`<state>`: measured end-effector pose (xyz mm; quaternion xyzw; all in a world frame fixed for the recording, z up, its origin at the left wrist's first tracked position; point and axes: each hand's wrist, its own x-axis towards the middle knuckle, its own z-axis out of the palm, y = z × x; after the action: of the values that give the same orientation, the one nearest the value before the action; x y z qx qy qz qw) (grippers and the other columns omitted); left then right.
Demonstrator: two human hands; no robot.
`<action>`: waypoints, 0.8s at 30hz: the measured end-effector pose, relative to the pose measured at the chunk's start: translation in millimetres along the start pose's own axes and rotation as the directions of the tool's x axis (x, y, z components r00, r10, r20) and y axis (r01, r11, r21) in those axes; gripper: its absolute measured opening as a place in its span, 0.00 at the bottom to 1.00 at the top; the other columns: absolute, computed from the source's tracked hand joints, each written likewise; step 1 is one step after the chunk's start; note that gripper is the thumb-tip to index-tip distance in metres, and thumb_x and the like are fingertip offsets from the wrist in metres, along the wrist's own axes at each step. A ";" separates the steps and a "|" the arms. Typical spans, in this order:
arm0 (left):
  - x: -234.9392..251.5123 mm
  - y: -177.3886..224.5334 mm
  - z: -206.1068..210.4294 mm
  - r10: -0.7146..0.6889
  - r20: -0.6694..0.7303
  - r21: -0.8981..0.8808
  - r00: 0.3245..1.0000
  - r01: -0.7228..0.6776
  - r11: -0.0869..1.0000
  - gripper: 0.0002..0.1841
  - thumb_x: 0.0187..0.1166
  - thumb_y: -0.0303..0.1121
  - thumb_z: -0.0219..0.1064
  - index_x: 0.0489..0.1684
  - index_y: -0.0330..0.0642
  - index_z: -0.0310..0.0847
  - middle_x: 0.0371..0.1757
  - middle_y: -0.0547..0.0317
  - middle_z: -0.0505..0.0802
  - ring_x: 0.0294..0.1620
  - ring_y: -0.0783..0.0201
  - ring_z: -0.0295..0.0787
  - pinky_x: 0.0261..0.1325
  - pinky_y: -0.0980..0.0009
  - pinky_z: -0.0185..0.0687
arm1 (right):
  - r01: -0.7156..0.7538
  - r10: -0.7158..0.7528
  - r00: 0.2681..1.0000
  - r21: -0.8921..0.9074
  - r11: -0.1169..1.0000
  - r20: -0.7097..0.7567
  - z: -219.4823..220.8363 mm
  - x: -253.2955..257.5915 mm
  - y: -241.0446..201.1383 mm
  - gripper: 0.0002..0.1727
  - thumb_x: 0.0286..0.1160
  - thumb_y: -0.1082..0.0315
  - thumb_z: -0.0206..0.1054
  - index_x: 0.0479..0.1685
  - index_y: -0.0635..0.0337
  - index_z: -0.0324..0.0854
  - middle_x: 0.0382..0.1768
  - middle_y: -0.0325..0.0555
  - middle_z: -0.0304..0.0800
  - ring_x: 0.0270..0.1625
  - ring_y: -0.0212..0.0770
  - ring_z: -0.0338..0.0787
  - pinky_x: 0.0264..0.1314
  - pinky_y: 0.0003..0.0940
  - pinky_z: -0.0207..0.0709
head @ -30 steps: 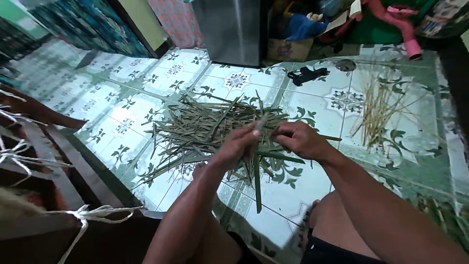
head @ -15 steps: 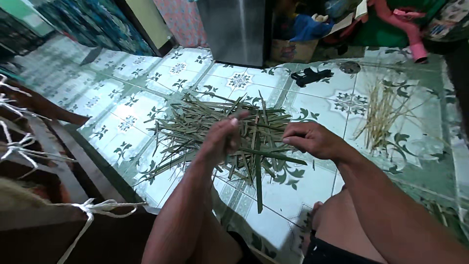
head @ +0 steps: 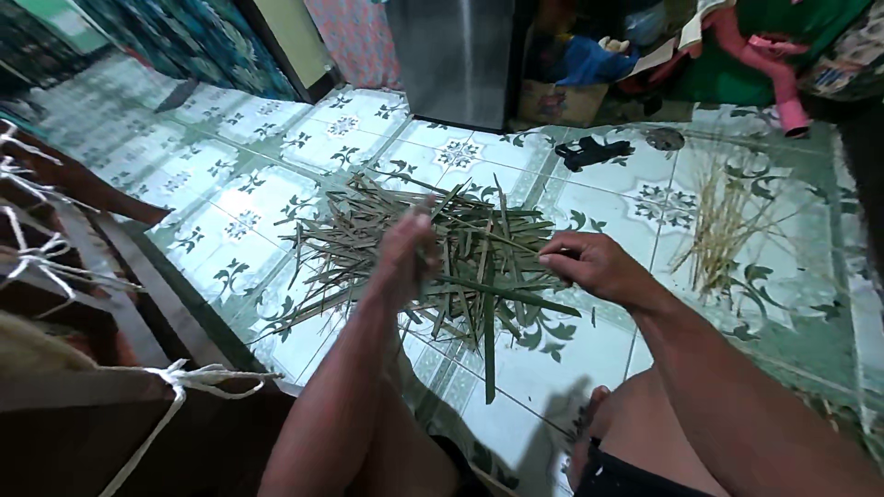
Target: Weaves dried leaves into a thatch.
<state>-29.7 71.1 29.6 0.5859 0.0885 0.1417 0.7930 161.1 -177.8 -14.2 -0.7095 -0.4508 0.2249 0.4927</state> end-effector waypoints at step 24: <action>5.3 -13.2 12.9 -0.107 -0.106 0.222 0.989 0.128 0.967 0.23 0.89 0.39 0.52 0.82 0.49 0.67 0.22 0.65 0.81 0.15 0.73 0.77 0.19 0.77 0.79 | -0.125 0.126 0.992 -0.065 0.990 0.013 -5.2 -2.1 -4.0 0.14 0.88 0.64 0.59 0.51 0.63 0.88 0.28 0.39 0.85 0.21 0.27 0.78 0.27 0.26 0.78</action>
<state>-19.2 57.6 20.9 0.6597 0.1758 0.1107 0.7223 162.4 -181.8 -8.7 -0.7499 -0.4164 0.2469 0.4508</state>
